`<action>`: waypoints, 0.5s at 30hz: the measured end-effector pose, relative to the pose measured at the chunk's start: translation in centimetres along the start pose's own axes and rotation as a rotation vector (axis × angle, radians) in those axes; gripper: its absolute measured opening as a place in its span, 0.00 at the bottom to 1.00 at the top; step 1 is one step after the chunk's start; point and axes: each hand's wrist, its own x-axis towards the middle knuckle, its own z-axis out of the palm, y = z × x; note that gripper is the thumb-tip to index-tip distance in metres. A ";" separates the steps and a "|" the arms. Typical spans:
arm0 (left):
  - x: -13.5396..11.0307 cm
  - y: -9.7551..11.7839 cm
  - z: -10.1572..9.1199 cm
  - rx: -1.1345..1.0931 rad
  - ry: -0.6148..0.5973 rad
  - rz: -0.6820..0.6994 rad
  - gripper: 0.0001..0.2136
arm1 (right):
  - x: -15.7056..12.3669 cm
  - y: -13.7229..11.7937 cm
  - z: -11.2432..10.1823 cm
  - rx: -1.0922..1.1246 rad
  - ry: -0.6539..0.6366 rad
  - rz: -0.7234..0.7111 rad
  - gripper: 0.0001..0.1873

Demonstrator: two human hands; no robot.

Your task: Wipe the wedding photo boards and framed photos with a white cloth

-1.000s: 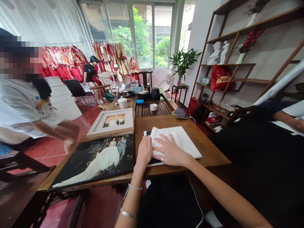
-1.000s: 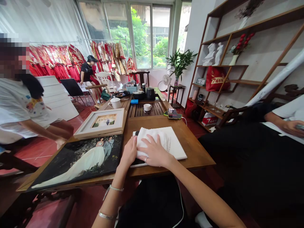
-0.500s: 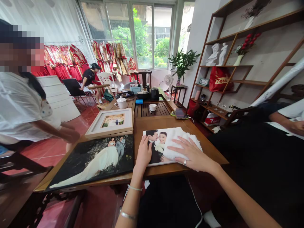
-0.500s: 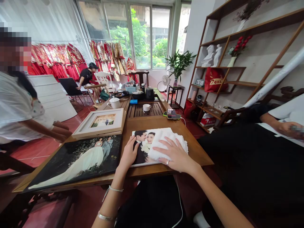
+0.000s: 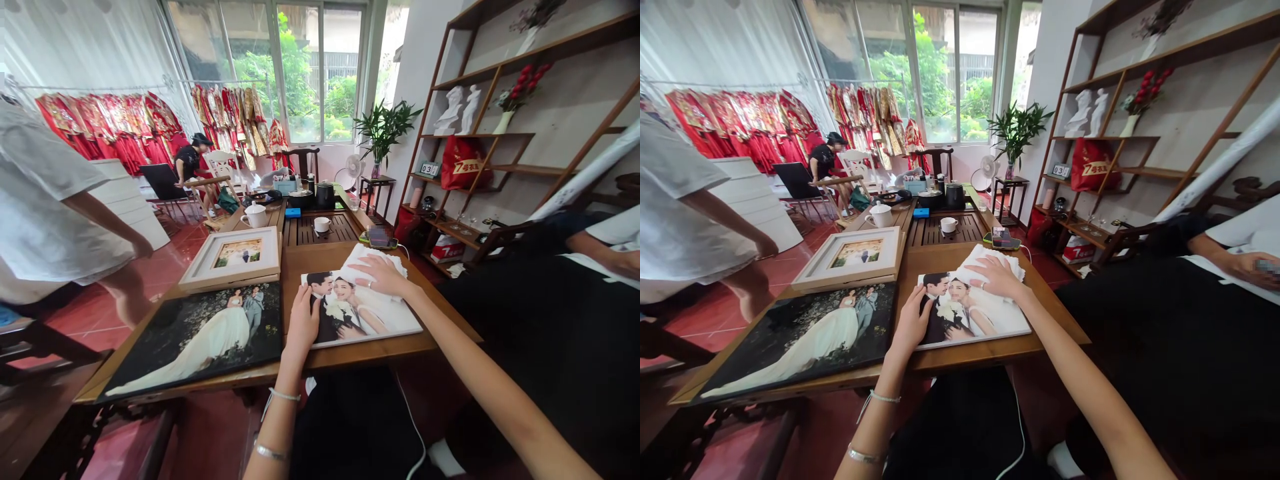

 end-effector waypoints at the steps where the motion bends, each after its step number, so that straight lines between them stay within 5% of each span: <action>1: 0.0 0.1 -0.1 0.002 -0.001 -0.003 0.19 | -0.4 -0.1 0.1 -0.003 0.016 -0.009 0.28; 11: 0.1 -0.4 0.3 -0.013 0.028 0.016 0.19 | -9.9 -2.9 -0.1 -0.001 0.088 -0.202 0.26; 15: 0.1 -0.5 0.3 -0.019 0.019 0.029 0.19 | -11.8 -3.6 -0.6 0.021 0.058 -0.229 0.29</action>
